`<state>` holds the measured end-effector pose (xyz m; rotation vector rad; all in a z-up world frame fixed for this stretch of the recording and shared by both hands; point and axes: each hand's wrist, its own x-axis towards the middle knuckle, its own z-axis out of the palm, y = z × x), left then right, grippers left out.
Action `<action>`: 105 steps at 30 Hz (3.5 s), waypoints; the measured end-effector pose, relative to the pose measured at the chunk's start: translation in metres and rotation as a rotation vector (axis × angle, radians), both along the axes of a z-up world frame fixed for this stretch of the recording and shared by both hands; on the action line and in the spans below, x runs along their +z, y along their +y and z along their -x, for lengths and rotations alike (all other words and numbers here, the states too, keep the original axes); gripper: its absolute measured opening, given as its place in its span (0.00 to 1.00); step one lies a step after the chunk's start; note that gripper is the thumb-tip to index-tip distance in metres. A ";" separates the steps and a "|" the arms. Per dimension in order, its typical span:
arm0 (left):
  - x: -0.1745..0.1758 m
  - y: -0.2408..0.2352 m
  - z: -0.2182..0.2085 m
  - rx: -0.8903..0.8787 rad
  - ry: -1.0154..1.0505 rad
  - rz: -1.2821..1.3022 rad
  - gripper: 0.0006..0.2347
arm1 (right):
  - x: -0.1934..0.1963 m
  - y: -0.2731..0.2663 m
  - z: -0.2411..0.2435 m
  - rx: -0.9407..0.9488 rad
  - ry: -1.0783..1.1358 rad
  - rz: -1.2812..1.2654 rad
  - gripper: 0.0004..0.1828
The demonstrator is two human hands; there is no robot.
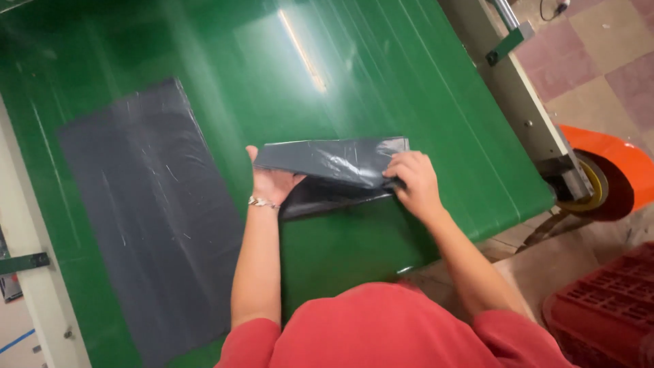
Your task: Folding plastic bags coming off a conveyor belt and placing them into a crate for packaging.
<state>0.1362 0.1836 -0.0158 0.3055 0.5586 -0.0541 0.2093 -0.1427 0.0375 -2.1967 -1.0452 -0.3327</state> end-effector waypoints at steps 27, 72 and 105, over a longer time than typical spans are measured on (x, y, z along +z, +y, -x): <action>0.014 -0.113 0.017 -0.652 -0.018 -2.562 0.32 | -0.074 0.094 0.011 0.004 -0.015 0.217 0.44; -0.012 -0.108 0.092 -0.057 0.289 -2.523 0.22 | -0.048 -0.040 0.136 -0.254 1.320 -0.484 0.07; 0.010 0.001 0.370 -0.059 0.304 -2.472 0.31 | -0.057 0.239 0.240 0.631 0.004 -0.068 0.14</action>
